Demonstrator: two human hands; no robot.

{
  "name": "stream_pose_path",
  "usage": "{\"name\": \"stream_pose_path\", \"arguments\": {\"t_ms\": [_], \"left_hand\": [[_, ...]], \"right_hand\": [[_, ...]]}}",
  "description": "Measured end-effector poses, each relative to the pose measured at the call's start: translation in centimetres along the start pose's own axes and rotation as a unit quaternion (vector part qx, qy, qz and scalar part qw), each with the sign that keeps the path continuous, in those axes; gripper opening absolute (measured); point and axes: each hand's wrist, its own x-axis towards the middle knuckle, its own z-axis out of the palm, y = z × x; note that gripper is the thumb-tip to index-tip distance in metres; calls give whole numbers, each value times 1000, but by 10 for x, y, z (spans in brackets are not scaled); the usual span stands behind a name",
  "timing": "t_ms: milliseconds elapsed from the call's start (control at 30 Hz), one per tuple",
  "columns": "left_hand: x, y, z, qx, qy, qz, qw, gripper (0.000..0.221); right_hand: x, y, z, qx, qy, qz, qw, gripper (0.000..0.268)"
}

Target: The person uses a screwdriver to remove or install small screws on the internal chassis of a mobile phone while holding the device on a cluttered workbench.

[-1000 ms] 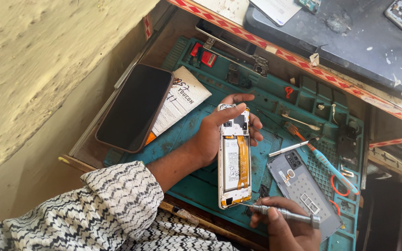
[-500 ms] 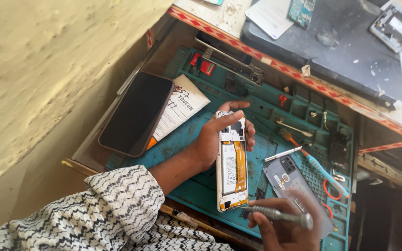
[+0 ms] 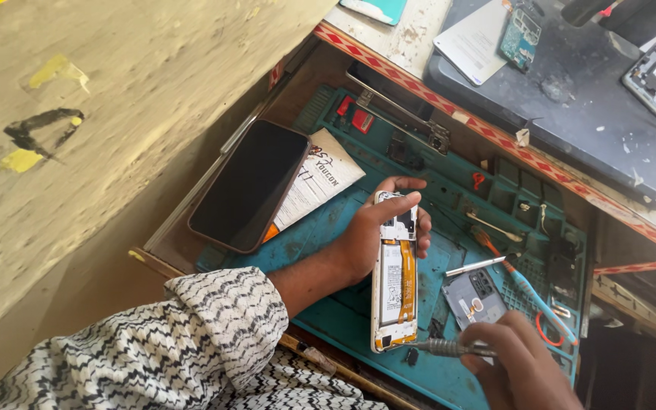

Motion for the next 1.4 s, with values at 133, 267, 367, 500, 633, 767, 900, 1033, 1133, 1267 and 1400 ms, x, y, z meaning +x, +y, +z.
{"name": "stream_pose_path", "arguments": {"t_ms": [133, 267, 367, 500, 633, 767, 900, 1033, 1133, 1267, 1400], "left_hand": [[0, 1, 0, -2, -3, 0, 1000, 49], [-1, -1, -2, -5, -3, 5, 1000, 48], [0, -2, -1, -13, -5, 7, 1000, 48], [1, 0, 0, -17, -8, 6, 1000, 48], [-1, -1, 0, -11, -2, 8, 1000, 47], [-2, 0, 0, -12, -3, 5, 1000, 47], [-1, 0, 1, -11, -4, 3, 1000, 48], [-2, 1, 1, -8, 5, 3, 1000, 48], [-1, 2, 1, -15, 9, -4, 1000, 47], [-3, 2, 1, -18, 3, -1, 1000, 47], [-2, 1, 2, -20, 0, 0, 1000, 46]], "right_hand": [[-1, -6, -4, -168, -39, 96, 980, 11], [-10, -2, 0, -39, -11, -39, 998, 30], [-18, 2, 2, -98, -9, -17, 995, 22], [-11, -10, 1, -120, -19, -28, 992, 23], [2, -32, -9, -245, -136, 151, 948, 24], [-1, -39, -7, -99, -28, -1, 995, 30], [-12, -26, 0, -186, -12, 34, 982, 24], [-6, -24, -3, -70, -53, 37, 996, 25], [-1, -26, -3, -262, -128, 142, 946, 27], [-5, -27, 2, -98, -29, 37, 994, 34], [-9, -22, 4, -208, -46, 54, 975, 27]]}}
